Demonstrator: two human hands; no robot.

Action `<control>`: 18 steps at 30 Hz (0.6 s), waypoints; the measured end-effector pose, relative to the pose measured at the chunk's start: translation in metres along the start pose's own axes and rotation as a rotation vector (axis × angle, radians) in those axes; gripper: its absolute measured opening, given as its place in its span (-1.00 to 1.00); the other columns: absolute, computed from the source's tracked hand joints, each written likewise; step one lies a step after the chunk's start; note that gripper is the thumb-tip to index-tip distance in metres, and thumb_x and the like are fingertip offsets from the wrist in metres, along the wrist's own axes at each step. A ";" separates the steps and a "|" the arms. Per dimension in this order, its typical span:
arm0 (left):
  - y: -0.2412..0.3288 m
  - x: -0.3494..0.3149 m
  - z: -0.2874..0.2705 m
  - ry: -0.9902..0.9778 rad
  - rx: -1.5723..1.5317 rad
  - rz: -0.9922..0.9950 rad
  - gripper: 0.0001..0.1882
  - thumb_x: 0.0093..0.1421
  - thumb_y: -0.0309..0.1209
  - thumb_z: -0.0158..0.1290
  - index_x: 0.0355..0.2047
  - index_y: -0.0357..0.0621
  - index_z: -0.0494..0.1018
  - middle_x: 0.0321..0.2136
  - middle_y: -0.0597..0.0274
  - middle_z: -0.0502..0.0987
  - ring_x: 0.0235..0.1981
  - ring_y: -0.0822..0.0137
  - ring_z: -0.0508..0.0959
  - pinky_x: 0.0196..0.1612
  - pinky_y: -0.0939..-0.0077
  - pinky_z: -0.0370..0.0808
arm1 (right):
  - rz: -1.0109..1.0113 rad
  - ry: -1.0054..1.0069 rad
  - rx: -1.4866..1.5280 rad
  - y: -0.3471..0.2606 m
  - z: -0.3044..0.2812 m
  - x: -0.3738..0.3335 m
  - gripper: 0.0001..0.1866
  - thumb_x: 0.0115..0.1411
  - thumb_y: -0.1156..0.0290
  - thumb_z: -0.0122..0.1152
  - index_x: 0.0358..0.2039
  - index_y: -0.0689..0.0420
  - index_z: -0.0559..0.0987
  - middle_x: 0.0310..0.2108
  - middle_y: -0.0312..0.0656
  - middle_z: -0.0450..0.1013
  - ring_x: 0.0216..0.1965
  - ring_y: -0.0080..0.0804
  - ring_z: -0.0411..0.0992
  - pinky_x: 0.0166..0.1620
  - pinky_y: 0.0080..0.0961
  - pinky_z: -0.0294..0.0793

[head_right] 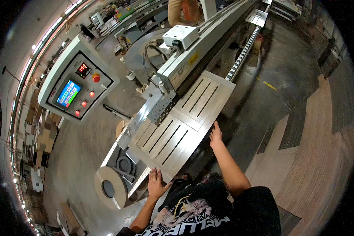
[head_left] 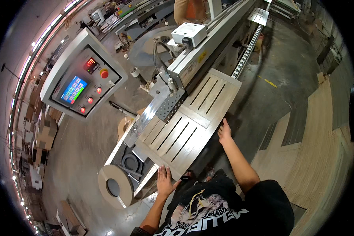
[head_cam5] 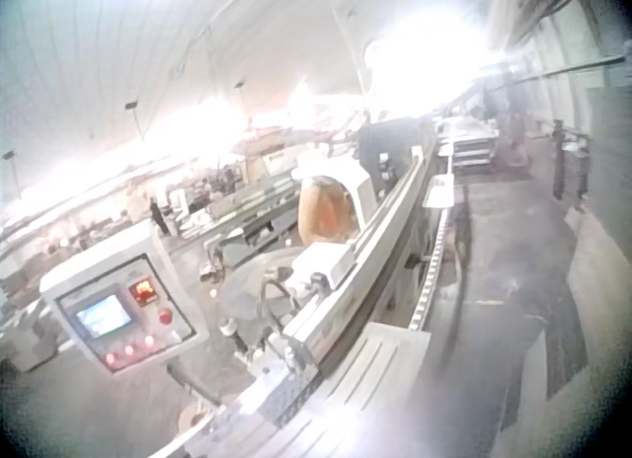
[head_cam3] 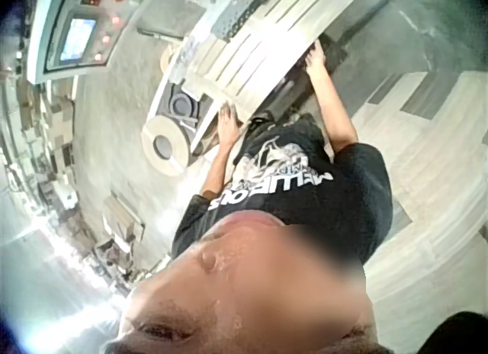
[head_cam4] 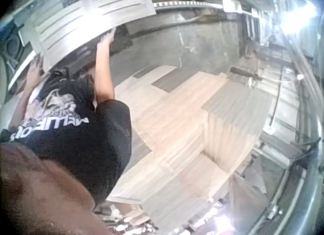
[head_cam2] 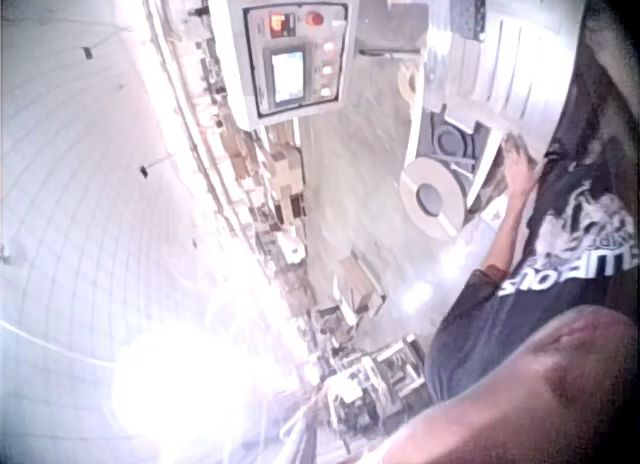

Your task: The person repeatedly picks up wooden panels from a stack and feeds them one by one into a machine conveyor by hand.

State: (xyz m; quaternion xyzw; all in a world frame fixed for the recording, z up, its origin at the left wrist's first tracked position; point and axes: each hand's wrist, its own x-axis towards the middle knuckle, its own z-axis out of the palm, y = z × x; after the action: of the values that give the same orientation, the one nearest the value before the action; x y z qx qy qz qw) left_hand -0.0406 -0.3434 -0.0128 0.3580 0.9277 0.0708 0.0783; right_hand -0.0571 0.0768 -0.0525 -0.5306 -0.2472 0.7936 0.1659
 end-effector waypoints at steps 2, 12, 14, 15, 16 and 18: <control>0.004 0.015 0.007 0.016 0.025 0.069 0.14 0.09 0.19 0.18 0.40 -0.36 -0.06 0.35 -0.52 0.00 0.39 -0.37 0.03 0.44 -0.03 -0.05 | 0.002 -0.049 -0.004 0.015 -0.043 0.001 -0.02 0.26 -0.18 0.12 0.44 0.22 0.01 0.44 -0.02 0.05 0.47 -0.09 -0.05 0.45 -0.17 -0.10; 0.043 0.095 0.004 0.039 0.012 0.189 0.04 0.19 0.19 0.07 0.32 -0.53 0.07 0.26 -0.75 0.02 0.31 -0.52 0.12 0.41 -0.16 -0.06 | 0.045 0.193 0.233 0.067 -0.198 -0.114 -0.35 0.43 0.02 -0.14 0.37 0.19 0.20 0.32 -0.06 0.28 0.32 -0.11 0.25 0.36 -0.23 0.14; 0.051 0.110 0.002 0.014 0.031 0.190 0.03 0.19 0.19 0.06 0.32 -0.53 0.09 0.26 -0.74 0.02 0.31 -0.52 0.12 0.42 -0.15 -0.09 | 0.029 0.242 0.268 0.070 -0.206 -0.131 -0.37 0.44 0.04 -0.16 0.36 0.19 0.23 0.30 -0.07 0.31 0.31 -0.13 0.26 0.35 -0.24 0.16; 0.057 0.117 -0.002 0.005 0.024 0.188 0.02 0.20 0.18 0.05 0.32 -0.52 0.09 0.27 -0.73 0.02 0.32 -0.51 0.11 0.42 -0.15 -0.12 | -0.002 0.233 0.260 0.072 -0.206 -0.139 -0.38 0.45 0.03 -0.18 0.34 0.19 0.25 0.28 -0.07 0.34 0.31 -0.12 0.27 0.35 -0.24 0.17; 0.060 0.124 -0.003 0.003 0.011 0.195 0.02 0.20 0.18 0.05 0.32 -0.52 0.09 0.27 -0.73 0.02 0.32 -0.51 0.11 0.42 -0.15 -0.12 | -0.031 0.226 0.255 0.073 -0.204 -0.147 -0.40 0.45 0.02 -0.20 0.32 0.19 0.27 0.26 -0.07 0.37 0.31 -0.11 0.28 0.34 -0.24 0.19; 0.068 0.139 -0.003 0.006 -0.020 0.206 0.01 0.21 0.17 0.05 0.32 -0.52 0.09 0.27 -0.73 0.01 0.33 -0.51 0.08 0.43 -0.14 -0.14 | -0.091 0.234 0.202 0.076 -0.200 -0.166 -0.45 0.45 0.04 -0.19 0.25 0.18 0.34 0.21 -0.09 0.42 0.23 -0.15 0.37 0.28 -0.27 0.30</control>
State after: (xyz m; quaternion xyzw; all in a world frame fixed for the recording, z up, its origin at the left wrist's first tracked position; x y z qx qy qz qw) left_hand -0.0985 -0.1999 -0.0103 0.4504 0.8855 0.0889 0.0716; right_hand 0.1909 -0.0299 -0.0327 -0.5885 -0.1688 0.7388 0.2818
